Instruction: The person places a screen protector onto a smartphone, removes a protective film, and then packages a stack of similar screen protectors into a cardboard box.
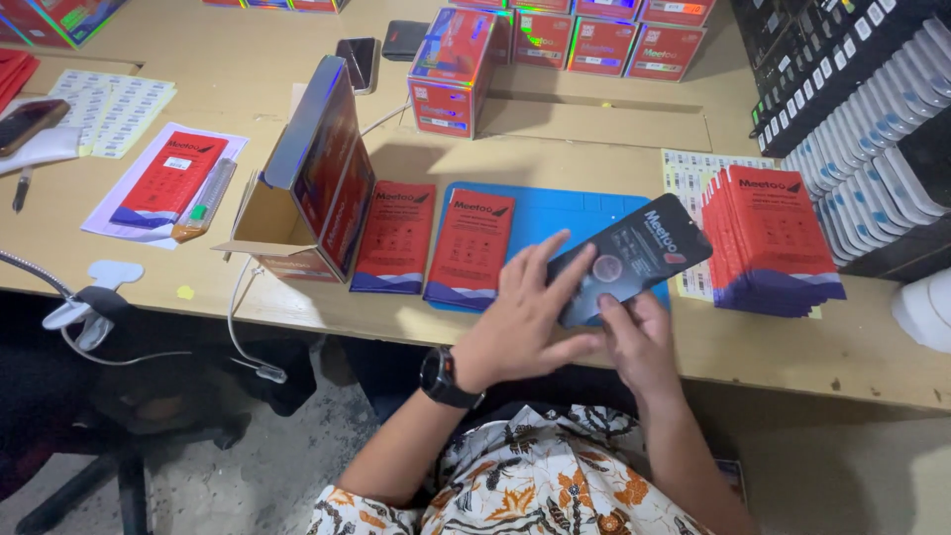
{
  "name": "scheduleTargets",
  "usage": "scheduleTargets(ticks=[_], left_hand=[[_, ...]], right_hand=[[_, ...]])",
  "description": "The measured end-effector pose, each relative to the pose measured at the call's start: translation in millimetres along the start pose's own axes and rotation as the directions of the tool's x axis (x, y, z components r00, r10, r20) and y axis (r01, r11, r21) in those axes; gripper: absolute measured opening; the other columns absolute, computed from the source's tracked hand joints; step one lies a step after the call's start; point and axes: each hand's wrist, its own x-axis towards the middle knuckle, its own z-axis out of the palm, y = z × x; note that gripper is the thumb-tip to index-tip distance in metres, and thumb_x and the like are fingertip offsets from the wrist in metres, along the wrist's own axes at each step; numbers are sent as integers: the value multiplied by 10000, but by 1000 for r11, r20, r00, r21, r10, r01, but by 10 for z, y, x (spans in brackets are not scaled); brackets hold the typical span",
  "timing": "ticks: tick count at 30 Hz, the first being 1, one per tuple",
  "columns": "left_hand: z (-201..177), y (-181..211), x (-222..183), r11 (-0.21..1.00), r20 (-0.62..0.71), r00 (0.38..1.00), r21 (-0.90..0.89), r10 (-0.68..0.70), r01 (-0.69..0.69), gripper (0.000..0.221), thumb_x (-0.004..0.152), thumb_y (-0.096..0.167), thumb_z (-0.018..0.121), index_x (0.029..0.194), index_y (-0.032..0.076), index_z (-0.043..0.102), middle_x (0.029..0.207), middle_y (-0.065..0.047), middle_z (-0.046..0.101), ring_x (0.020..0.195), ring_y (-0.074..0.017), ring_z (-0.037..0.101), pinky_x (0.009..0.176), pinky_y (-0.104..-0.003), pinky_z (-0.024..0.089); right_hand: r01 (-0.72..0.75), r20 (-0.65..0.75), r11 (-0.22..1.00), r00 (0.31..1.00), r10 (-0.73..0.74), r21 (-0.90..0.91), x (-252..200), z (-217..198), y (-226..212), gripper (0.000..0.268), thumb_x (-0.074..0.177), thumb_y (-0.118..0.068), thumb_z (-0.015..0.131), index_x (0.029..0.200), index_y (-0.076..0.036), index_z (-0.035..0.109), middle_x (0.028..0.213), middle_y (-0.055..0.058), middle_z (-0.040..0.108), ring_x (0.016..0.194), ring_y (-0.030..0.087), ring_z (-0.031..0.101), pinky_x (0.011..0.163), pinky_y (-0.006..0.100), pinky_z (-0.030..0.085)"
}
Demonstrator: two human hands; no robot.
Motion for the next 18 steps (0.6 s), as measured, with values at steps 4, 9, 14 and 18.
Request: scheduleTargets(ticks=[4, 9, 14, 18], left_hand=[[-286, -350, 107, 964, 35, 968, 110, -248, 243, 933, 902, 655, 587, 1573, 54, 341, 1526, -351, 292, 1351, -594, 272, 1129, -667, 209], [-121, -717, 98, 667, -88, 840, 566, -535, 485, 985, 739, 647, 733, 1489, 74, 452, 1378, -364, 478, 1344, -527, 394, 1126, -653, 280], [-243, -662, 137, 853, 108, 900, 385, -422, 353, 975, 710, 285, 720, 1573, 114, 302, 1308, -257, 484, 1269, -495, 440, 1085, -640, 343], [-337, -487, 195, 874, 122, 894, 302, -432, 381, 906, 799, 304, 722, 1581, 97, 313, 1401, -284, 433, 1347, -510, 378, 1103, -612, 348]], right_hand=[[128, -30, 992, 991, -129, -18, 81, -223, -197, 129, 968, -44, 659, 1095, -46, 681, 943, 21, 671, 824, 91, 645, 703, 281, 622], [149, -63, 975, 985, -162, -163, 131, -423, -261, 93, 978, -53, 647, 1052, -97, 681, 764, -66, 581, 683, -6, 538, 609, 151, 508], [140, -59, 974, 987, -152, -177, 21, -153, -535, 107, 966, -51, 644, 1049, -101, 689, 778, -40, 608, 696, 23, 590, 646, 168, 529], [168, -80, 984, 982, -172, -59, 11, -178, -448, 201, 970, 11, 612, 1156, -33, 675, 909, 23, 632, 846, 78, 622, 770, 249, 579]])
